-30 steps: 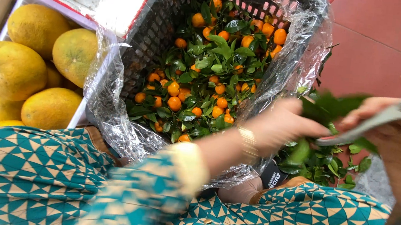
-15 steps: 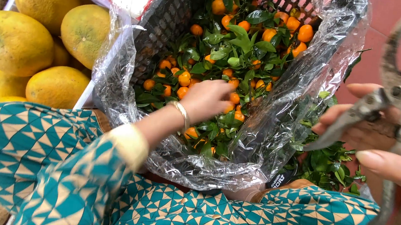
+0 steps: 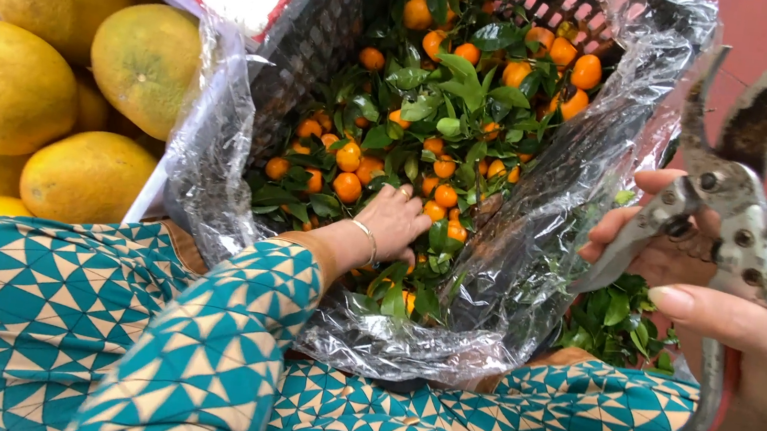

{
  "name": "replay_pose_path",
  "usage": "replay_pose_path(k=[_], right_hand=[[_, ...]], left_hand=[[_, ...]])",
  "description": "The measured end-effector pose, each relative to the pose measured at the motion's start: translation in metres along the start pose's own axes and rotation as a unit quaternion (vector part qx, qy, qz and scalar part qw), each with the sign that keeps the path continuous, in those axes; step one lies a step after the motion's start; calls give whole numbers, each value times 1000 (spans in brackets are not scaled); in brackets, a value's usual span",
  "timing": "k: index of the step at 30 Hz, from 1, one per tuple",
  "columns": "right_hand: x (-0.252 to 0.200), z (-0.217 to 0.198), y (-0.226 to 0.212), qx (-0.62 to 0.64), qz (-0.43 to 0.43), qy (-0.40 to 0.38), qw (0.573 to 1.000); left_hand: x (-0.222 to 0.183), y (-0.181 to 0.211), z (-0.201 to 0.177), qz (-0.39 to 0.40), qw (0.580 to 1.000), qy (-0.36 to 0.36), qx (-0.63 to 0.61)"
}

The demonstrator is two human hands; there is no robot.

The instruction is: Trimming stems and leaves from kumquats using garden shears at a fruit processing area.

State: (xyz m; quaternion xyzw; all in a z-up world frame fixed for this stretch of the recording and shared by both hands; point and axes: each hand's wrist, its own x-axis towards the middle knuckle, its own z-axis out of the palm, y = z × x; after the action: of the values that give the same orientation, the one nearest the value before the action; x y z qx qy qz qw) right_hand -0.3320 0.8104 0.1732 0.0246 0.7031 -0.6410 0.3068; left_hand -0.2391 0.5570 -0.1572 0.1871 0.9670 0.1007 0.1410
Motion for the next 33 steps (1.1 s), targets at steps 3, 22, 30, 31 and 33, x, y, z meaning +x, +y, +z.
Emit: replay_pose_path(k=[3, 22, 30, 31, 33], right_hand=[[2, -5, 6, 12, -7, -37, 999], [-12, -14, 5, 18, -34, -40, 998], [19, -112, 67, 156, -216, -174, 948], [13, -111, 63, 100, -198, -99, 970], [6, -108, 59, 43, -177, -28, 983]], left_hand=[[-5, 15, -7, 40, 992, -113, 45], [21, -27, -121, -116, 928, 89, -343], [66, 131, -207, 18, 576, 154, -803], [83, 156, -183, 44, 681, 208, -701], [91, 183, -156, 64, 770, 259, -580]])
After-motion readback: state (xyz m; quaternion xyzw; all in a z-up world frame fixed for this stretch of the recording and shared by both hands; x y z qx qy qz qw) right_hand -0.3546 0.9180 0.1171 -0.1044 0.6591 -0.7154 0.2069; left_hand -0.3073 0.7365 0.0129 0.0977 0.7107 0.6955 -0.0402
